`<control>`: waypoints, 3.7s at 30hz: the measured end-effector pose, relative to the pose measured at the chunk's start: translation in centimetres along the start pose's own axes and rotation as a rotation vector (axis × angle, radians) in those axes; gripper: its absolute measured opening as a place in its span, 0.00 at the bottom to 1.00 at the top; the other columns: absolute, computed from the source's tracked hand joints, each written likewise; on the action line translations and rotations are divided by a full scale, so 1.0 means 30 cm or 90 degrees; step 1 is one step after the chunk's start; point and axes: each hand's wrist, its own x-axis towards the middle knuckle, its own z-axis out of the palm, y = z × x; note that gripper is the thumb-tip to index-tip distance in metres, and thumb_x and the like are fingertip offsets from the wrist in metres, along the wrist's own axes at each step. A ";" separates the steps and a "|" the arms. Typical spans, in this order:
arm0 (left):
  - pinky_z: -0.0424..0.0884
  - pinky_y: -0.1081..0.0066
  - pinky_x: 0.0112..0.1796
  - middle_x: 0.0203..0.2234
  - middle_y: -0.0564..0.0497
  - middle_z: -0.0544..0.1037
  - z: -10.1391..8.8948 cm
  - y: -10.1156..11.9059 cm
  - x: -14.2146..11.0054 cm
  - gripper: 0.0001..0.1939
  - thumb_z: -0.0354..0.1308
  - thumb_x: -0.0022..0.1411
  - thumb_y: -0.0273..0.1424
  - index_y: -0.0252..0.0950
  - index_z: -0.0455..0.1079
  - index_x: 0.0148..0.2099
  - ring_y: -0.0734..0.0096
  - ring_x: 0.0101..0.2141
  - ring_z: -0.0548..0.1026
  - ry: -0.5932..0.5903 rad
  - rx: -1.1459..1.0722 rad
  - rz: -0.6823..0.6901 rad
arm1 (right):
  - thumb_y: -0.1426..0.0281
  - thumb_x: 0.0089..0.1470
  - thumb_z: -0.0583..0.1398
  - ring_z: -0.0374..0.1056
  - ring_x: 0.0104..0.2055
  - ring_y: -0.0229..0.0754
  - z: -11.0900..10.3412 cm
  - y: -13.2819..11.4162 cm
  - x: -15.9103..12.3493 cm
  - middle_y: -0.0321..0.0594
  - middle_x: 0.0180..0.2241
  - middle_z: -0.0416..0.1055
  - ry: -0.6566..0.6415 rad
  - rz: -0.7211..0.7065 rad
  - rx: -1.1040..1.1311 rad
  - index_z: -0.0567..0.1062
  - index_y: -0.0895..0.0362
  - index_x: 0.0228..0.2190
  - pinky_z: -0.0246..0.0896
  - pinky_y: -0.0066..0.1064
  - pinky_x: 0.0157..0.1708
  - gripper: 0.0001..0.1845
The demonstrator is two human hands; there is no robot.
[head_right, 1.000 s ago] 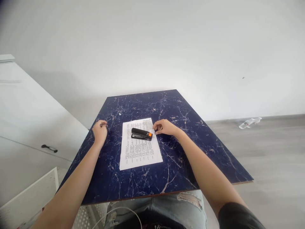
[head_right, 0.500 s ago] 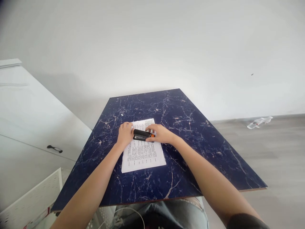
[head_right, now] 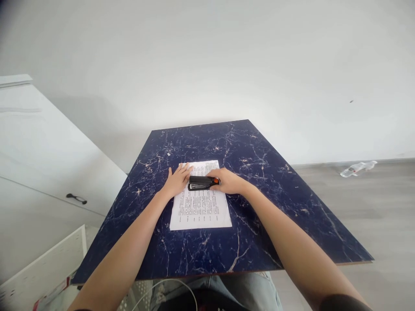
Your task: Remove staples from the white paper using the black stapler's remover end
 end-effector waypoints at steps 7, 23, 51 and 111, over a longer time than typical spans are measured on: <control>0.48 0.39 0.69 0.66 0.45 0.69 -0.025 0.008 0.005 0.19 0.46 0.75 0.32 0.44 0.74 0.59 0.53 0.69 0.61 0.177 -0.184 -0.025 | 0.67 0.53 0.66 0.73 0.41 0.49 0.033 0.005 0.008 0.43 0.40 0.79 0.052 0.052 -0.020 0.80 0.56 0.44 0.65 0.39 0.44 0.15; 0.72 0.52 0.56 0.43 0.36 0.84 0.025 0.050 0.014 0.26 0.53 0.70 0.50 0.32 0.81 0.40 0.54 0.46 0.82 0.404 -0.870 -0.178 | 0.56 0.63 0.61 0.59 0.32 0.41 -0.012 0.117 -0.020 0.41 0.40 0.74 0.012 0.138 0.284 0.79 0.52 0.51 0.57 0.37 0.35 0.20; 0.73 0.63 0.54 0.46 0.42 0.82 -0.005 0.071 0.027 0.15 0.60 0.70 0.41 0.34 0.79 0.44 0.61 0.49 0.80 0.247 -1.158 -0.132 | 0.67 0.61 0.65 0.76 0.42 0.46 0.097 -0.043 0.031 0.43 0.44 0.80 0.356 -0.015 -0.024 0.80 0.53 0.47 0.73 0.39 0.43 0.13; 0.49 0.77 0.16 0.16 0.56 0.65 -0.071 -0.050 0.016 0.22 0.57 0.68 0.49 0.36 0.68 0.30 0.79 0.15 0.60 0.667 -0.929 -0.203 | 0.62 0.44 0.71 0.76 0.33 0.50 -0.214 0.490 0.078 0.47 0.34 0.82 0.331 0.540 -0.097 0.86 0.59 0.40 0.71 0.38 0.36 0.21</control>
